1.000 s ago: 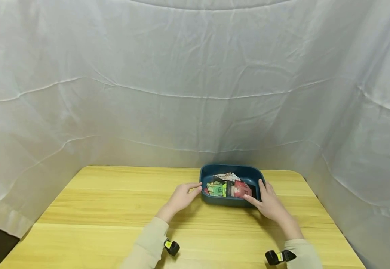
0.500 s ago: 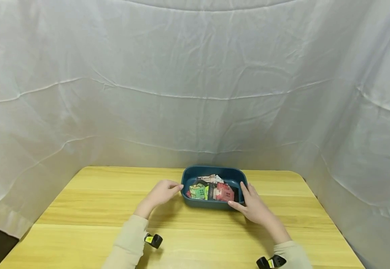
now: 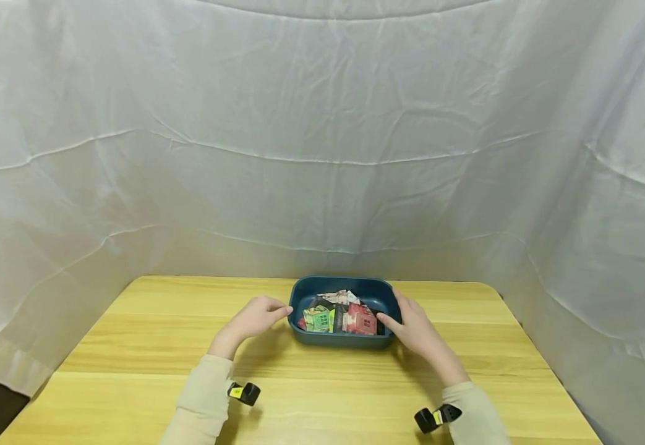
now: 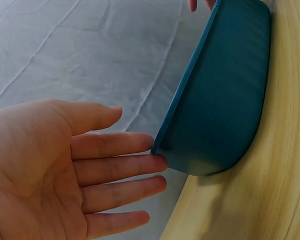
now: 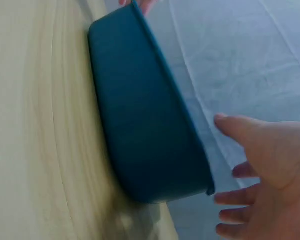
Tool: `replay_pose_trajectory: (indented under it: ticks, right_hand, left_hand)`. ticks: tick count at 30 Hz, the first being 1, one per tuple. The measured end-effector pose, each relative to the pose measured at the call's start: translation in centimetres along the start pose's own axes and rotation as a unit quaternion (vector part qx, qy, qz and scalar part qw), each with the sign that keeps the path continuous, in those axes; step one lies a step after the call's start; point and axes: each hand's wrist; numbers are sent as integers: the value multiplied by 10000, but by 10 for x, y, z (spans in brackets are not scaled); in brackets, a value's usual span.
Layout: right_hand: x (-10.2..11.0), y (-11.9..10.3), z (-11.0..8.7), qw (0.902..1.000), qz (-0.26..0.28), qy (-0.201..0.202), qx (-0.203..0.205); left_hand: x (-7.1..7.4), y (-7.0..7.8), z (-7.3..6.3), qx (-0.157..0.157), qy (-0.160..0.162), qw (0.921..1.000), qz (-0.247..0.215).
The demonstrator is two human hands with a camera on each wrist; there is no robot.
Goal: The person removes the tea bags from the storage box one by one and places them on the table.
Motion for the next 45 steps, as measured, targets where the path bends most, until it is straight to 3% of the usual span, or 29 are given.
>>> replay_pose_trajectory:
  ticks: [8, 11, 21, 29, 37, 45]
  right_hand:
    - [-18, 13, 21, 9946, -998, 293, 45]
    - [-23, 17, 25, 9935, -1113, 218, 6]
    - [-31, 19, 29, 9961, -877, -88, -24]
    - [-29, 17, 23, 9976, -662, -158, -130]
    - [-28, 18, 20, 9981, -586, -96, -190]
    - [-28, 18, 21, 9980, -583, -95, -206]
  left_hand:
    - [0, -1, 1, -134, -15, 9996, 230]
    - [0, -2, 0, -126, 60, 9994, 322]
    - [-12, 8, 5, -191, 608, 9947, 809]
    - [-26, 28, 10, -440, 899, 9924, 718]
    - [-51, 41, 25, -632, 778, 9935, 532]
    - [-67, 45, 39, -536, 253, 9976, 369]
Point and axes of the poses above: each hand's wrist, its own z-axis towards the middle knuckle, its own x-axis out of the back of the hand, y = z × x, and after that the axes turned 2 degrees about -x, right-handed
